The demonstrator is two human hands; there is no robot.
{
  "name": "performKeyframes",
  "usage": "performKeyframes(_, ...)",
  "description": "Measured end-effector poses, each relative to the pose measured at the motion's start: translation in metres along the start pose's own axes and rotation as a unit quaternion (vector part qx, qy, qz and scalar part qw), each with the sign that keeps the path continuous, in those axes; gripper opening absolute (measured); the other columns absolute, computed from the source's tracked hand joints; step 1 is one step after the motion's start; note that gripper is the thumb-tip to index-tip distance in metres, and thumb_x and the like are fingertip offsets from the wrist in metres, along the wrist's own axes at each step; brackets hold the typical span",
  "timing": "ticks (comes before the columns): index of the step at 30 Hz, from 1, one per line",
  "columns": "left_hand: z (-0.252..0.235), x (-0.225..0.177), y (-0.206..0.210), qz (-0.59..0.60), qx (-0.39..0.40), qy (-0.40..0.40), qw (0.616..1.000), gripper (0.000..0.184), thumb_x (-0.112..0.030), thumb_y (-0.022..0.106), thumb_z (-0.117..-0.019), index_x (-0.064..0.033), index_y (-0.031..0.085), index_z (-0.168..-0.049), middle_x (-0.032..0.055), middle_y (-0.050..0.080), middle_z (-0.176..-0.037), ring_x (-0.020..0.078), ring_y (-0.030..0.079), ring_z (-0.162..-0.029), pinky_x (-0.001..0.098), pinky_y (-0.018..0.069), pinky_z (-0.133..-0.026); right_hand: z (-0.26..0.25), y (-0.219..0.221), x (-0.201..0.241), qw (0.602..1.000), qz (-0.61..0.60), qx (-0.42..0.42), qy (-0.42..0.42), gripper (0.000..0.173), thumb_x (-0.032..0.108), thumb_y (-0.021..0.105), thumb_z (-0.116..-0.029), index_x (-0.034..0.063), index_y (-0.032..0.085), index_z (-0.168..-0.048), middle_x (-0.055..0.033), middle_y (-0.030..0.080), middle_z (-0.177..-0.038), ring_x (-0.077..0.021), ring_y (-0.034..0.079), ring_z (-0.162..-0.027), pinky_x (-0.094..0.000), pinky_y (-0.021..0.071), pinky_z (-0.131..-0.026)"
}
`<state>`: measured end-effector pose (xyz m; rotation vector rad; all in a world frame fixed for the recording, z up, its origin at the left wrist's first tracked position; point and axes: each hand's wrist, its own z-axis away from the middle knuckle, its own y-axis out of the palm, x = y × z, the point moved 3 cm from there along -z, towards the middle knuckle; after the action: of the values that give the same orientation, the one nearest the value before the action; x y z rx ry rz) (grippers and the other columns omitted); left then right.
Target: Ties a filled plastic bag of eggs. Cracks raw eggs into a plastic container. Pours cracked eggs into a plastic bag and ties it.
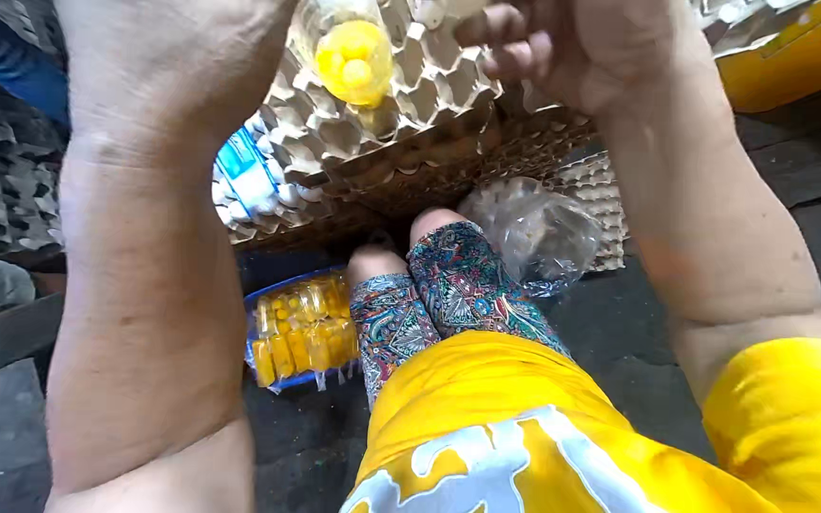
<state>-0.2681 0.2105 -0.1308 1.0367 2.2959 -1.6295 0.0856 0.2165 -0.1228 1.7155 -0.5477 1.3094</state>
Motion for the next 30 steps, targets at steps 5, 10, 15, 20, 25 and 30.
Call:
performKeyframes(5,0.017,-0.019,-0.005,0.010,-0.017,0.014,1.000,0.016,-0.045,0.067,-0.0989,-0.0325,0.075,-0.104,-0.0135,0.068,-0.094,-0.0031,0.064,-0.082,0.0264,0.0571,-0.071,0.109,-0.080,-0.029,0.976,0.174,-0.002,0.129,0.029,0.015,0.057,-0.0930,0.0145,0.068,-0.120,0.0031,0.073,-0.097,-0.0089,0.069,-0.075,-0.0280,0.0614,-0.061)
performKeyframes(10,0.018,-0.056,0.000,0.113,0.008,0.000,0.994,0.041,-0.038,0.066,-0.1011,-0.0130,0.062,-0.133,0.0007,0.069,-0.122,0.0089,0.070,-0.106,0.0307,0.0615,-0.091,0.194,-0.144,-0.118,0.872,0.302,-0.134,0.360,0.024,0.010,0.062,-0.1020,-0.0007,0.064,-0.124,-0.0145,0.071,-0.100,-0.0203,0.070,-0.080,-0.0388,0.0606,-0.073)
performKeyframes(15,0.021,-0.128,0.003,0.077,0.010,-0.145,0.986,0.041,-0.030,0.063,-0.1016,-0.0069,0.060,-0.135,0.0048,0.065,-0.130,0.0036,0.065,-0.109,0.0220,0.0545,-0.094,0.193,-0.143,-0.147,0.815,0.422,-0.141,0.372,0.041,0.025,0.063,-0.1035,0.0035,0.061,-0.138,-0.0241,0.068,-0.121,-0.0363,0.069,-0.101,-0.0566,0.0535,-0.094)
performKeyframes(20,0.001,-0.170,0.058,0.094,0.008,-0.059,0.994,0.033,-0.017,0.060,-0.1017,-0.0026,0.064,-0.131,0.0131,0.066,-0.127,0.0120,0.069,-0.100,0.0278,0.0588,-0.086,0.156,-0.087,-0.074,0.835,0.517,-0.185,0.039,0.029,0.019,0.056,-0.1056,0.0017,0.069,-0.125,-0.0172,0.072,-0.111,-0.0242,0.072,-0.091,-0.0450,0.0605,-0.082)
performKeyframes(25,-0.045,-0.190,0.145,0.053,0.080,-0.055,0.994,0.036,-0.011,0.063,-0.0982,-0.0060,0.065,-0.134,0.0154,0.062,-0.138,0.0294,0.065,-0.118,0.0470,0.0538,-0.100,0.087,-0.051,-0.018,0.698,0.676,-0.187,-0.142,0.039,0.006,0.061,-0.0986,0.0056,0.063,-0.138,-0.0234,0.059,-0.140,-0.0431,0.059,-0.124,-0.0564,0.0496,-0.101)
performKeyframes(30,-0.067,-0.178,0.195,0.034,0.117,-0.105,0.987,0.026,-0.012,0.061,-0.0999,-0.0033,0.070,-0.122,0.0191,0.066,-0.124,0.0344,0.065,-0.115,0.0512,0.0534,-0.099,0.031,-0.058,-0.026,0.690,0.702,-0.155,-0.078,0.024,0.005,0.063,-0.0965,0.0002,0.072,-0.119,-0.0238,0.067,-0.124,-0.0476,0.060,-0.118,-0.0620,0.0481,-0.096)
